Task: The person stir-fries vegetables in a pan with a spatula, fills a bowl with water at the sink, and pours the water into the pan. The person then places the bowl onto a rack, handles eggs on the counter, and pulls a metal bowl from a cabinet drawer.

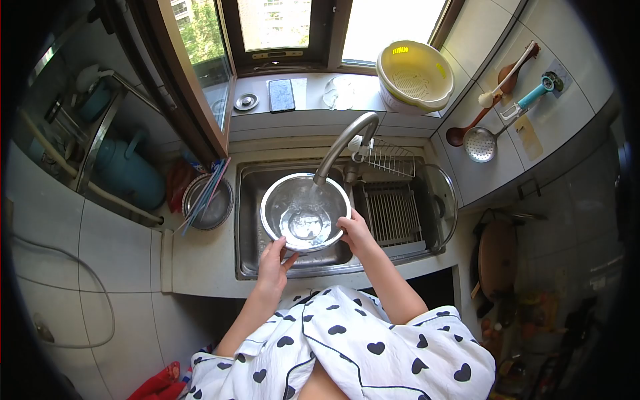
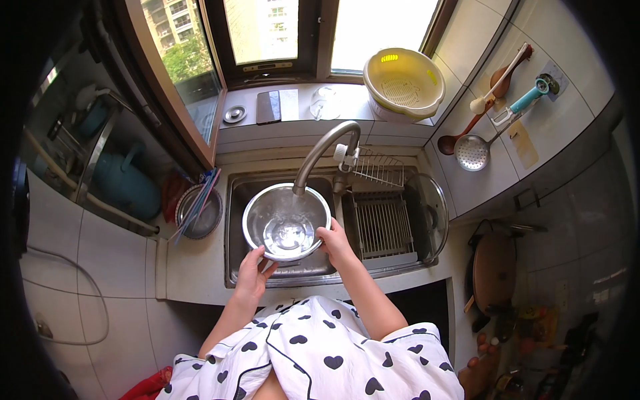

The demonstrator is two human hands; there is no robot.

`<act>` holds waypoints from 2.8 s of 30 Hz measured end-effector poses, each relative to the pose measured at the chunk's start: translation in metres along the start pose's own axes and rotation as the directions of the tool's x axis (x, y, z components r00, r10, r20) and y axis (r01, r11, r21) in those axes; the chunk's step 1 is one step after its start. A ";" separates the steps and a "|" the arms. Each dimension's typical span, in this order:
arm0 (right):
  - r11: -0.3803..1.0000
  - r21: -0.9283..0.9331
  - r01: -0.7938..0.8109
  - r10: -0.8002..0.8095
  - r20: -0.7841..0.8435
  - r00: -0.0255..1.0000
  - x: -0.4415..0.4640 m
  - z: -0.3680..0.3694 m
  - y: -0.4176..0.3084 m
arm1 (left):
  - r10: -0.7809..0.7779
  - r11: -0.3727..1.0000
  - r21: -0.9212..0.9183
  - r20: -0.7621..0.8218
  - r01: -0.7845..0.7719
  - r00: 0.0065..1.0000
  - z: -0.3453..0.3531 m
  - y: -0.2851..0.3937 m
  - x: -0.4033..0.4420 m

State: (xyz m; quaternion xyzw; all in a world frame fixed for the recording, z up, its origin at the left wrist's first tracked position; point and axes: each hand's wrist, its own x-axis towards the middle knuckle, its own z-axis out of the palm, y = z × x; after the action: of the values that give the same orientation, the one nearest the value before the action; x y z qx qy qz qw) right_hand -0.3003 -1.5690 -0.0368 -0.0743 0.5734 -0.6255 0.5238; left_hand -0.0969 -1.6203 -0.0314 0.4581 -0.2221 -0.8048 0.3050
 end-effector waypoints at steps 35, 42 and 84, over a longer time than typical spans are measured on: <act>0.997 -0.072 0.023 -0.021 0.028 0.999 0.003 -0.007 -0.018 | -0.123 0.978 0.176 0.045 0.113 0.991 0.000 0.015 0.024; 0.998 -0.066 0.014 -0.013 0.025 1.000 0.002 -0.008 -0.020 | -0.102 0.970 0.226 0.061 0.086 0.993 -0.005 0.012 0.028; 0.999 -0.029 -0.028 0.029 0.035 0.999 0.006 -0.015 -0.007 | -0.178 0.960 0.235 0.098 0.151 0.979 0.004 0.013 0.028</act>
State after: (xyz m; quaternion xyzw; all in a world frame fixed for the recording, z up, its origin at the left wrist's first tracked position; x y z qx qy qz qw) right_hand -0.3171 -1.5653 -0.0389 -0.0845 0.5738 -0.6085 0.5416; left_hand -0.1076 -1.6491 -0.0380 0.4583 -0.2911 -0.8226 0.1690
